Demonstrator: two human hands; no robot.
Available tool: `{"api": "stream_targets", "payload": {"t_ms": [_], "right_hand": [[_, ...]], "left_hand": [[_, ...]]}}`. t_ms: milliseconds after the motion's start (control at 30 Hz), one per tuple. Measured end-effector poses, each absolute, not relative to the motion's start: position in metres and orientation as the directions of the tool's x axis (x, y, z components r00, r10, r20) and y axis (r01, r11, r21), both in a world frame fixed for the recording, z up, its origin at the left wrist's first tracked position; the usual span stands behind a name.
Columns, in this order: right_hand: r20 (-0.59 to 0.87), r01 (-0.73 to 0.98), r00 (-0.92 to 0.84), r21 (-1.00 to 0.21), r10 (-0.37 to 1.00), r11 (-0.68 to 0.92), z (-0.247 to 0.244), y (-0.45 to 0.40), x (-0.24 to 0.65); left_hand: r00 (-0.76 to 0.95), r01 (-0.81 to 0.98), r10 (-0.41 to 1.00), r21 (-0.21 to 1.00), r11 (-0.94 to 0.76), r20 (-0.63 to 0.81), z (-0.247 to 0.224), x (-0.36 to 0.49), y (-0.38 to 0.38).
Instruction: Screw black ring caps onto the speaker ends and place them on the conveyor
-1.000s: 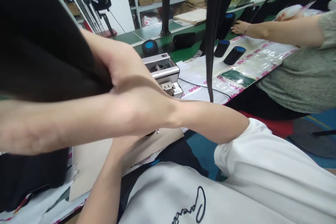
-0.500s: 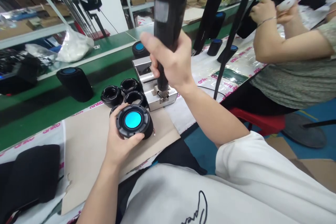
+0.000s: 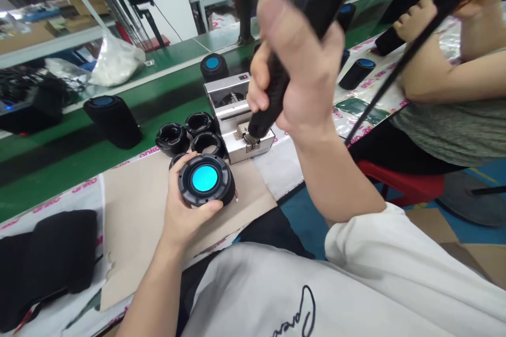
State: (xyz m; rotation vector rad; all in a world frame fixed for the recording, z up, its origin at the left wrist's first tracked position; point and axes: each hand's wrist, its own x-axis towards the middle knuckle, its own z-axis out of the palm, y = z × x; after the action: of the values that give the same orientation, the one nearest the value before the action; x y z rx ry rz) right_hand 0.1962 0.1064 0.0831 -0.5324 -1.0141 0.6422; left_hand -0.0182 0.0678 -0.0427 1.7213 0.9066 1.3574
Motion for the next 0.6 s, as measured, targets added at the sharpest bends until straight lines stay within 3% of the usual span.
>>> {"api": "stream_targets", "payload": {"t_ms": [100,300,600], "right_hand": [[0.703,-0.211,0.355,-0.582,0.616,0.785,0.101,0.109,0.192],[0.604,-0.076,0.365,-0.740,0.709,0.669,0.060,0.135,0.201],[0.513,-0.071,0.225,-0.839,0.828,0.539,0.038,0.133,0.206]], "left_hand": [[0.188,0.078,0.878,0.885,-0.459,0.439,-0.042,-0.017,0.067],[0.203,0.102,0.890,0.895,-0.434,0.408,-0.044,-0.020,0.066],[0.206,0.131,0.888,0.887,-0.442,0.412,-0.045,-0.022,0.067]]}}
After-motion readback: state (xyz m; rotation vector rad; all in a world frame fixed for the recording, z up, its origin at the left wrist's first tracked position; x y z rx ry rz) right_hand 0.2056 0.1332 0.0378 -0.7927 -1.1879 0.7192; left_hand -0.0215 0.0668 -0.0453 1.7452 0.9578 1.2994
